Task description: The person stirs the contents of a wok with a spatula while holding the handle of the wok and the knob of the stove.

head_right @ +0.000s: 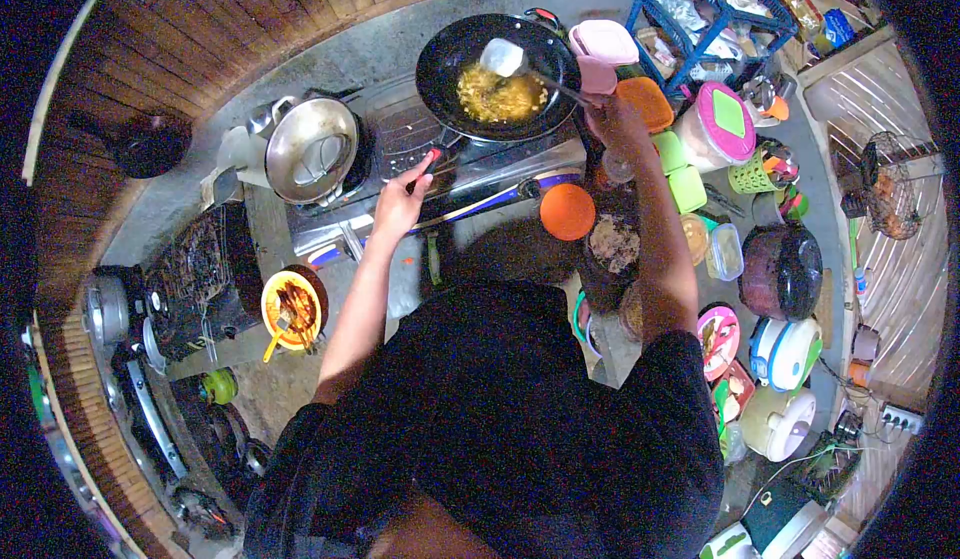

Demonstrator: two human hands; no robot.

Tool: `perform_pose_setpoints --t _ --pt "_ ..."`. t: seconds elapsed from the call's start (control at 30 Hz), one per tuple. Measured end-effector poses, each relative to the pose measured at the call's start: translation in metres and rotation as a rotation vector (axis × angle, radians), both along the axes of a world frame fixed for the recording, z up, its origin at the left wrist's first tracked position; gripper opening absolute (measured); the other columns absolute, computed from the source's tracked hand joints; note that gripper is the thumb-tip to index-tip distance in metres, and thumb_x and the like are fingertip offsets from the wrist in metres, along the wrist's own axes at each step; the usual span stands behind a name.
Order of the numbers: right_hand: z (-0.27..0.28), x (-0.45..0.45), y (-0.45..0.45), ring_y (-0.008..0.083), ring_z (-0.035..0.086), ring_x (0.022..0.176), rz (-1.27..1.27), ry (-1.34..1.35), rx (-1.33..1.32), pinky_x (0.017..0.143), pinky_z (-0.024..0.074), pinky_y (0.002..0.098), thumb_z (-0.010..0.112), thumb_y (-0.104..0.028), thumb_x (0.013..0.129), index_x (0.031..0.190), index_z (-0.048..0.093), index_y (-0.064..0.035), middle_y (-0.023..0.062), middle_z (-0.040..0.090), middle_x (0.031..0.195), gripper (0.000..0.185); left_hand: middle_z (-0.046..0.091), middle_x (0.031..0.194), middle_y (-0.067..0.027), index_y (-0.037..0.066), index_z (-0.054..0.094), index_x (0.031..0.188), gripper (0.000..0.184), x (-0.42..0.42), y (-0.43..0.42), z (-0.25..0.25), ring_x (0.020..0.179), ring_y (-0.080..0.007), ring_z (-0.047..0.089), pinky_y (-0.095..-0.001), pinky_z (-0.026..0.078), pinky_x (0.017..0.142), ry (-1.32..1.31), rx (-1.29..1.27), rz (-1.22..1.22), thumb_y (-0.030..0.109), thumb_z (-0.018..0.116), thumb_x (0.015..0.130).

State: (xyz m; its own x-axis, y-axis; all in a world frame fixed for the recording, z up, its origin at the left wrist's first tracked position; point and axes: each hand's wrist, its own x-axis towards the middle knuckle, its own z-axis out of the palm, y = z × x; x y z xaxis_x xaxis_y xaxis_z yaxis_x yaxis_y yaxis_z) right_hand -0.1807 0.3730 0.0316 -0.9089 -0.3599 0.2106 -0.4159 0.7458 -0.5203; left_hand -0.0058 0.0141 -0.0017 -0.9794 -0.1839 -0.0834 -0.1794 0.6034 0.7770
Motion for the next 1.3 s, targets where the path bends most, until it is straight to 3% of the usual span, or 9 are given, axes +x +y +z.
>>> perform_pose_setpoints --t 0.17,0.4,0.5,0.57,0.8,0.87,0.97,1.17,1.3 --pt "0.008 -0.005 -0.014 0.0401 0.067 0.081 -0.177 0.114 0.314 0.068 0.0527 0.047 0.056 -0.023 0.095 0.114 0.07 -0.0155 0.0242 0.067 0.086 0.025 0.065 0.118 -0.0142 0.038 0.056 0.132 0.038 -0.002 -0.001 -0.009 0.104 -0.0375 0.063 -0.0416 0.051 0.089 0.084 -0.005 -0.007 0.031 0.058 0.095" --pt "0.0 -0.004 -0.028 0.0387 0.067 0.085 -0.13 0.039 0.255 0.071 0.0532 0.0476 0.056 -0.022 0.095 0.112 0.071 -0.0138 0.0228 0.068 0.091 0.024 0.065 0.118 -0.0145 0.038 0.056 0.133 0.039 -0.002 -0.002 -0.009 0.103 -0.0377 0.064 -0.0416 0.052 0.088 0.059 -0.01 0.005 0.032 0.059 0.095" --pt "-0.001 -0.002 -0.027 0.0352 0.069 0.084 0.001 -0.013 0.222 0.072 0.0534 0.0441 0.06 -0.02 0.094 0.112 0.071 -0.011 0.0211 0.07 0.094 0.023 0.065 0.116 -0.0157 0.038 0.056 0.132 0.038 -0.001 -0.001 -0.007 0.102 -0.0379 0.064 -0.0421 0.052 0.087 0.023 -0.011 0.012 0.031 0.059 0.095" --pt "-0.003 -0.002 -0.025 0.0279 0.069 0.078 0.071 -0.12 0.141 0.07 0.0519 0.039 0.063 -0.018 0.093 0.113 0.071 -0.0084 0.0179 0.07 0.089 0.024 0.062 0.125 -0.0159 0.033 0.056 0.134 0.039 -0.001 -0.001 -0.002 0.117 -0.0324 0.06 -0.0359 0.048 0.097 -0.03 0.005 -0.001 0.029 0.06 0.095" --pt "0.022 0.037 -0.029 0.0195 0.062 0.069 0.095 -0.328 0.064 0.067 0.0481 0.036 0.062 -0.018 0.093 0.116 0.07 -0.008 0.0137 0.068 0.081 0.026 0.062 0.126 -0.0156 0.033 0.056 0.134 0.039 -0.001 0.0 -0.003 0.117 -0.0321 0.06 -0.036 0.047 0.097 -0.047 0.008 0.0 0.03 0.06 0.095" --pt "0.02 0.049 -0.03 0.0349 0.07 0.083 0.081 -0.189 -0.032 0.073 0.0536 0.0428 0.058 -0.024 0.094 0.116 0.07 -0.0106 0.0209 0.07 0.088 0.028 0.067 0.109 -0.0178 0.037 0.056 0.133 0.039 -0.001 -0.001 -0.009 0.096 -0.0381 0.066 -0.0421 0.051 0.084 0.109 -0.01 0.0 0.03 0.059 0.095" --pt "0.03 0.067 -0.034 0.039 0.068 0.086 -0.091 -0.116 0.015 0.073 0.0532 0.0481 0.056 -0.022 0.094 0.114 0.07 -0.0109 0.0225 0.069 0.092 0.027 0.067 0.11 -0.0175 0.037 0.056 0.133 0.039 0.0 0.0 -0.003 0.097 -0.0376 0.066 -0.041 0.051 0.084 0.026 -0.024 0.015 0.03 0.059 0.095" --pt "0.001 0.067 -0.022 0.0395 0.068 0.078 -0.297 0.186 0.159 0.065 0.0542 0.0505 0.051 -0.023 0.096 0.115 0.067 -0.0144 0.0203 0.069 0.089 0.026 0.064 0.124 -0.0138 0.035 0.057 0.133 0.039 0.0 0.002 0.002 0.116 -0.0309 0.061 -0.0359 0.048 0.095 0.006 0.036 0.01 0.029 0.062 0.094" --pt "0.002 0.07 -0.02 0.0374 0.068 0.074 -0.356 0.255 0.281 0.061 0.0548 0.049 0.05 -0.023 0.096 0.117 0.066 -0.0169 0.0179 0.068 0.083 0.027 0.064 0.123 -0.0137 0.035 0.058 0.132 0.039 -0.001 0.003 0.005 0.115 -0.031 0.062 -0.0362 0.048 0.095 -0.035 0.023 0.015 0.027 0.062 0.095"
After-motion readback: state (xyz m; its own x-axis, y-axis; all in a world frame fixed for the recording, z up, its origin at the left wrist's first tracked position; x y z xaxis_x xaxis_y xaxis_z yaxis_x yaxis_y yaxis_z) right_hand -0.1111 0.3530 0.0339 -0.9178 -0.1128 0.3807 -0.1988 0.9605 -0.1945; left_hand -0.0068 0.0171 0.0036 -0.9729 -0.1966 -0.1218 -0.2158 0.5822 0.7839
